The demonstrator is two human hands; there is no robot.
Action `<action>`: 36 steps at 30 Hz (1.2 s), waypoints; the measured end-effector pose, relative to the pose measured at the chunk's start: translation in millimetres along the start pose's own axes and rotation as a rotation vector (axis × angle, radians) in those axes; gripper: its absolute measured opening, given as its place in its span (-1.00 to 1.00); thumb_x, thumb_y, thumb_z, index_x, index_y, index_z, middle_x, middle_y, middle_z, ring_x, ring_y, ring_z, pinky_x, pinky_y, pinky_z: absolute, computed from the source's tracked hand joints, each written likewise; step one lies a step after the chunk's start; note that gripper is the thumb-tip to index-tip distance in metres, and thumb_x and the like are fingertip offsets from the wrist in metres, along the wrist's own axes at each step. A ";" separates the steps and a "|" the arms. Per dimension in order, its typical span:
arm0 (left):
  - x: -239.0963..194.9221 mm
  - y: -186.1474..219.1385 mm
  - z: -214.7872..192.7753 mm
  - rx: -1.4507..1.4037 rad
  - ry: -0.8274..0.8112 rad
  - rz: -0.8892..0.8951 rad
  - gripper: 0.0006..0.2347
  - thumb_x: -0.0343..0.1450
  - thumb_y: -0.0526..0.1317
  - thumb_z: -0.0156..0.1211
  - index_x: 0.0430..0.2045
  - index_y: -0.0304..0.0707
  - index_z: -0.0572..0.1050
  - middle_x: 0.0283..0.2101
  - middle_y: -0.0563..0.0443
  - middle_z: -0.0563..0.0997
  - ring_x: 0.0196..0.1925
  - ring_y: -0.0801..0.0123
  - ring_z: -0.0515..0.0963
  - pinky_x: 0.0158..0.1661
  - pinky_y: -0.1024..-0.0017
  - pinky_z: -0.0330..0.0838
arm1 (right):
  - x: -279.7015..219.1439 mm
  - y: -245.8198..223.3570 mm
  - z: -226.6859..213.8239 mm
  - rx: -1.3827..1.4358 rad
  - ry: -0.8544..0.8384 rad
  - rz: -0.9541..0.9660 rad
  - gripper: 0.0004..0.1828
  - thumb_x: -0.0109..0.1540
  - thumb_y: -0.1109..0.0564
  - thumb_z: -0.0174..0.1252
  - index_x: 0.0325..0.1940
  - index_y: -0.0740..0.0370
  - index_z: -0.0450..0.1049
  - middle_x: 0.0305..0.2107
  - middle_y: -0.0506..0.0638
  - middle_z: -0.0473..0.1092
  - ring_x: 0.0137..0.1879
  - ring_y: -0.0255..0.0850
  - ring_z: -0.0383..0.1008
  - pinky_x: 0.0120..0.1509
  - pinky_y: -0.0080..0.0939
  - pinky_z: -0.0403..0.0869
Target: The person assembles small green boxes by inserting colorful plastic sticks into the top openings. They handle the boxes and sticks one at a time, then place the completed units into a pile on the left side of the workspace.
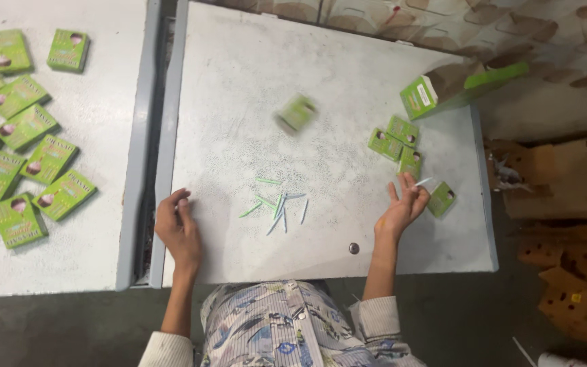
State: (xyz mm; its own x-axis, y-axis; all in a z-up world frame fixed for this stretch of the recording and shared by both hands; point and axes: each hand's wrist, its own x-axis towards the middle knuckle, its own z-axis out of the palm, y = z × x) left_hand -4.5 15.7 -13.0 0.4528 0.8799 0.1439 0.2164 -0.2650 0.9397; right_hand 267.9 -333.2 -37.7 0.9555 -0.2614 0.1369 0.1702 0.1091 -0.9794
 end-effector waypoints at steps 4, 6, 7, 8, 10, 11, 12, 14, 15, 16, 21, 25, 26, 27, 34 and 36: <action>-2.5 -3.4 4.3 0.023 0.066 0.125 -0.86 0.59 -0.38 0.01 -0.07 -0.43 0.52 -0.08 -0.16 0.62 -0.06 0.23 0.60 -0.11 0.35 0.45 | -18.2 0.1 4.7 -0.047 0.005 0.066 -0.82 0.44 0.01 -0.06 0.02 0.13 0.19 0.02 0.07 0.45 0.09 -0.12 0.54 0.15 -0.04 0.51; 1.0 0.4 5.1 0.114 0.032 0.217 -0.86 0.57 -0.40 0.04 -0.06 -0.42 0.53 -0.06 -0.19 0.60 -0.01 0.14 0.57 -0.04 0.30 0.46 | -38.0 6.4 10.1 -0.107 -0.080 -0.007 -0.82 0.45 0.04 -0.03 -0.01 0.18 0.24 -0.07 0.08 0.49 -0.03 -0.17 0.55 0.04 -0.15 0.48; 6.4 4.5 7.0 0.176 -0.006 0.300 -0.85 0.55 -0.40 0.07 -0.05 -0.40 0.52 -0.03 -0.19 0.60 0.03 0.10 0.56 0.02 0.25 0.43 | -48.0 9.0 12.1 -0.137 -0.125 -0.044 -0.82 0.46 0.05 -0.01 -0.03 0.21 0.27 -0.11 0.08 0.51 -0.09 -0.20 0.55 -0.01 -0.21 0.47; 15.5 10.0 13.2 0.233 -0.043 0.382 -0.83 0.52 -0.39 0.10 -0.03 -0.39 0.52 -0.01 -0.19 0.59 0.08 0.06 0.55 0.08 0.19 0.40 | -55.8 10.2 13.0 -0.148 -0.155 -0.045 -0.82 0.46 0.05 -0.01 -0.03 0.21 0.27 -0.14 0.07 0.51 -0.13 -0.24 0.52 -0.06 -0.25 0.42; 39.1 21.4 31.5 0.317 -0.113 0.471 -0.76 0.50 -0.36 0.15 0.05 -0.38 0.47 0.06 -0.22 0.58 0.17 -0.01 0.51 0.16 0.12 0.31 | -67.0 10.6 12.3 -0.177 -0.217 -0.051 -0.83 0.45 0.07 -0.01 -0.02 0.22 0.26 -0.20 0.05 0.50 -0.22 -0.31 0.46 -0.15 -0.34 0.34; 53.4 25.8 44.0 0.343 -0.147 0.477 -0.71 0.50 -0.33 0.17 0.12 -0.37 0.44 0.11 -0.24 0.56 0.22 -0.04 0.47 0.18 0.10 0.25 | -68.0 9.3 10.8 -0.171 -0.224 -0.053 -0.84 0.45 0.08 -0.02 -0.03 0.22 0.27 -0.21 0.06 0.51 -0.26 -0.33 0.44 -0.19 -0.35 0.32; 72.0 29.3 58.0 0.382 -0.171 0.539 -0.64 0.49 -0.28 0.18 0.19 -0.37 0.39 0.15 -0.23 0.55 0.30 -0.05 0.41 0.22 0.06 0.21 | -69.7 9.4 11.7 -0.159 -0.222 -0.055 -0.85 0.45 0.09 -0.02 -0.04 0.23 0.27 -0.22 0.06 0.51 -0.31 -0.34 0.41 -0.24 -0.37 0.29; 110.1 31.4 91.3 0.512 -0.222 0.668 -0.50 0.48 -0.16 0.19 0.32 -0.36 0.28 0.24 -0.20 0.52 0.39 -0.08 0.31 0.25 -0.02 0.14 | -70.3 9.5 12.1 -0.139 -0.214 -0.058 -0.86 0.45 0.10 -0.03 -0.06 0.24 0.27 -0.24 0.07 0.52 -0.36 -0.36 0.39 -0.29 -0.39 0.26; 126.9 30.8 110.6 0.602 -0.248 0.735 -0.43 0.48 -0.10 0.19 0.38 -0.36 0.23 0.28 -0.19 0.50 0.41 -0.08 0.27 0.25 -0.05 0.12 | -68.8 8.7 9.9 -0.131 -0.207 -0.058 -0.86 0.45 0.11 -0.03 -0.06 0.24 0.27 -0.25 0.07 0.52 -0.37 -0.37 0.39 -0.29 -0.40 0.26; 142.8 29.6 127.7 0.624 -0.314 0.670 -0.40 0.51 -0.04 0.18 0.43 -0.33 0.19 0.29 -0.20 0.47 0.43 -0.08 0.25 0.28 -0.06 0.10 | -68.5 8.7 8.8 -0.119 -0.199 -0.054 -0.87 0.45 0.11 -0.04 -0.07 0.24 0.28 -0.26 0.07 0.53 -0.37 -0.38 0.39 -0.30 -0.42 0.26; 225.0 55.1 175.8 0.757 -0.193 0.931 -0.22 0.27 0.18 0.19 0.37 -0.22 0.14 0.29 -0.19 0.47 0.38 -0.11 0.27 0.26 -0.16 0.02 | -64.4 10.0 14.8 -0.047 -0.123 0.003 -0.88 0.43 0.12 -0.03 -0.06 0.23 0.26 -0.24 0.09 0.52 -0.38 -0.37 0.37 -0.32 -0.41 0.25; 218.0 66.0 142.0 0.866 -0.637 0.435 -0.21 0.39 0.16 0.25 0.42 -0.35 0.10 -0.20 -0.25 0.66 0.02 -0.03 0.57 0.29 -0.27 -0.05 | -69.3 10.7 1.9 -0.057 -0.139 0.000 -0.85 0.46 0.10 -0.05 -0.08 0.23 0.24 -0.22 0.09 0.51 -0.37 -0.36 0.39 -0.29 -0.41 0.26; 207.2 62.5 122.8 0.700 -0.307 0.612 -0.43 0.48 0.08 0.28 0.27 -0.30 0.31 -0.24 -0.21 0.65 -0.06 -0.02 0.59 0.24 -0.11 0.11 | -65.8 10.6 4.6 -0.064 -0.138 -0.013 -0.86 0.45 0.10 -0.05 -0.07 0.23 0.25 -0.22 0.08 0.51 -0.37 -0.36 0.39 -0.29 -0.40 0.26; 193.8 56.5 101.8 0.520 0.026 0.767 -0.64 0.57 0.00 0.31 0.13 -0.25 0.53 -0.29 -0.18 0.64 -0.14 0.00 0.60 0.20 0.05 0.26 | -61.9 9.4 7.1 -0.071 -0.136 -0.026 -0.86 0.44 0.10 -0.06 -0.06 0.22 0.26 -0.22 0.08 0.51 -0.37 -0.36 0.40 -0.30 -0.39 0.26; 51.4 -21.2 -21.6 0.637 0.110 0.381 -0.96 0.56 -0.32 0.26 -0.26 -0.29 0.57 -0.43 -0.08 0.51 -0.32 0.08 0.49 -0.10 0.16 0.24 | -69.9 11.0 10.6 -0.123 -0.108 -0.026 -0.91 0.40 0.16 0.04 -0.10 0.23 0.30 -0.27 0.04 0.49 -0.35 -0.38 0.38 -0.29 -0.39 0.27; 27.7 -16.1 -32.9 0.547 -0.040 0.355 -0.81 0.42 -0.41 0.20 -0.10 -0.29 0.56 -0.24 -0.10 0.56 -0.14 0.05 0.52 -0.04 0.14 0.27 | -70.7 8.7 14.5 -0.141 -0.125 -0.048 -0.93 0.35 0.24 0.11 -0.16 0.27 0.35 -0.30 0.05 0.50 -0.34 -0.37 0.36 -0.25 -0.38 0.29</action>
State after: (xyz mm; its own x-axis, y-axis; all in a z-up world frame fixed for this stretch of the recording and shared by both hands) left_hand -23.9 57.3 -13.9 0.6072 0.6896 0.3946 0.4519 -0.7083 0.5424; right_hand 205.3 -299.8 -53.7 0.9711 -0.1413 0.1926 0.1891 -0.0380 -0.9812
